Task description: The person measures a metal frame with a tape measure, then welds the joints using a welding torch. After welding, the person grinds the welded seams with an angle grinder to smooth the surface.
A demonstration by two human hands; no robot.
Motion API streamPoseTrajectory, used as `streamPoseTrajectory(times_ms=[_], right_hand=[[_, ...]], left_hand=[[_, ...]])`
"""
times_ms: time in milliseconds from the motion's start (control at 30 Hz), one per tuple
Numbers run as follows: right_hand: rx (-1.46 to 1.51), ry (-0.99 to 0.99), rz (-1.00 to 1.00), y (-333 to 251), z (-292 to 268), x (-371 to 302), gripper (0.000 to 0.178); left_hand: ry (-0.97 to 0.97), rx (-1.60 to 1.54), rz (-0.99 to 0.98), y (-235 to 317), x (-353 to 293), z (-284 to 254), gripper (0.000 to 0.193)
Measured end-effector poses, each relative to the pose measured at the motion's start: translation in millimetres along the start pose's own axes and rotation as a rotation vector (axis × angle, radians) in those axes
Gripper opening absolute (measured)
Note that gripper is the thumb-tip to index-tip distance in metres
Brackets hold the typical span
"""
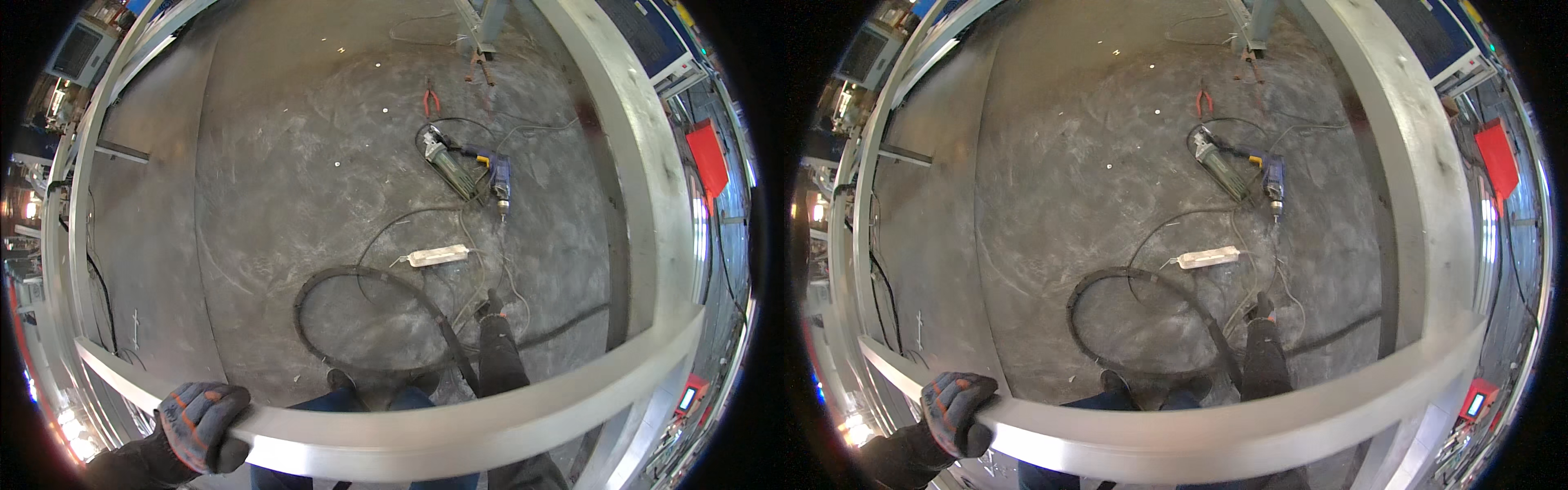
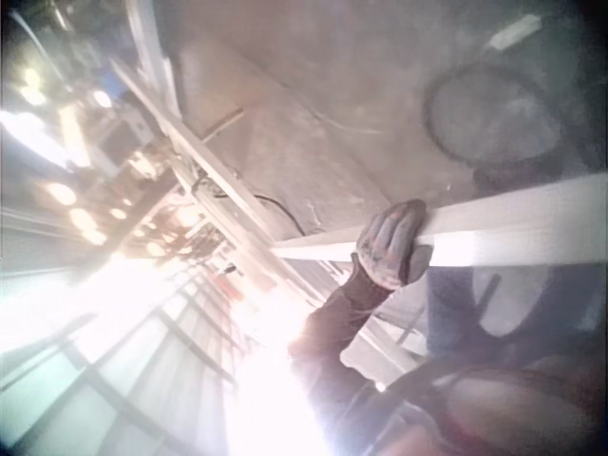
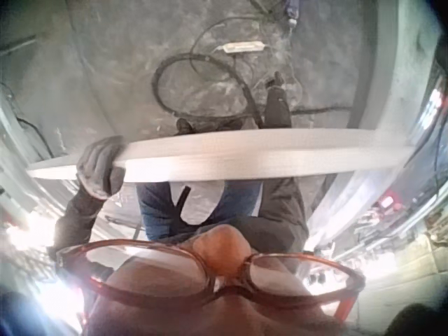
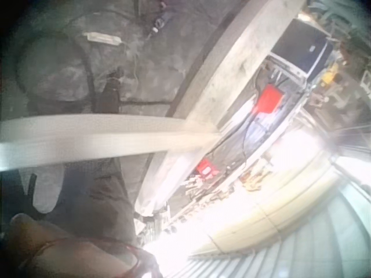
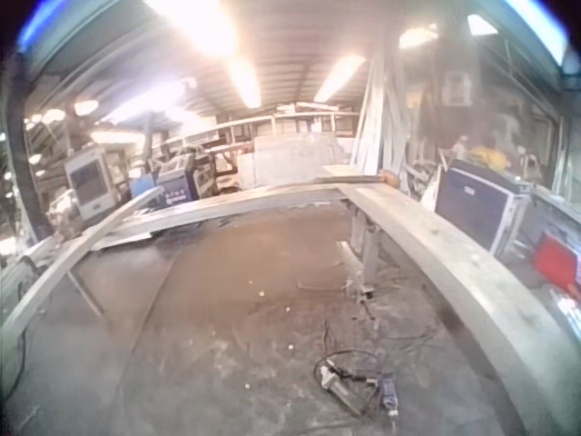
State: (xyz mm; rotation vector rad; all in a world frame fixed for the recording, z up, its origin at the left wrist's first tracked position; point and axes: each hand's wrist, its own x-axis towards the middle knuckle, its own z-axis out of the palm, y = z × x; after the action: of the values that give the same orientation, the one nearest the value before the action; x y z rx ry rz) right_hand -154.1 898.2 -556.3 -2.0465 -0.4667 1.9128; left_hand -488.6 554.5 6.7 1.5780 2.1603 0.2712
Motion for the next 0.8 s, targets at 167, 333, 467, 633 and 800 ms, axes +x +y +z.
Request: streamPoseTrajectory(times_ms=[167,333,467,633,800], right_hand=[[-0.264,-0.325,-0.646,7,-63,-125,0.028],[0.672,-0.650,0.144,40,-121,-353,0.028],[-0.495,-0.198,-0.470,22,-144,-511,0.025],[-0.490,-0.171,-0.435,35,-183,-529,0.024],[0.022,0.044,-0.377,8,-240,-414,0.033]], left_hand=[[0.082,0.005,0.118,9,12,-11,0.040],[0.241,-0.014,0.015,29,-3,-3,0.053],[0.182,-0.671,-0.014,129,-30,59,0.062],[-0.269,-0.625,-0.179,209,8,125,0.047],[0.005,-0.596,0.184,192,21,69,0.042]])
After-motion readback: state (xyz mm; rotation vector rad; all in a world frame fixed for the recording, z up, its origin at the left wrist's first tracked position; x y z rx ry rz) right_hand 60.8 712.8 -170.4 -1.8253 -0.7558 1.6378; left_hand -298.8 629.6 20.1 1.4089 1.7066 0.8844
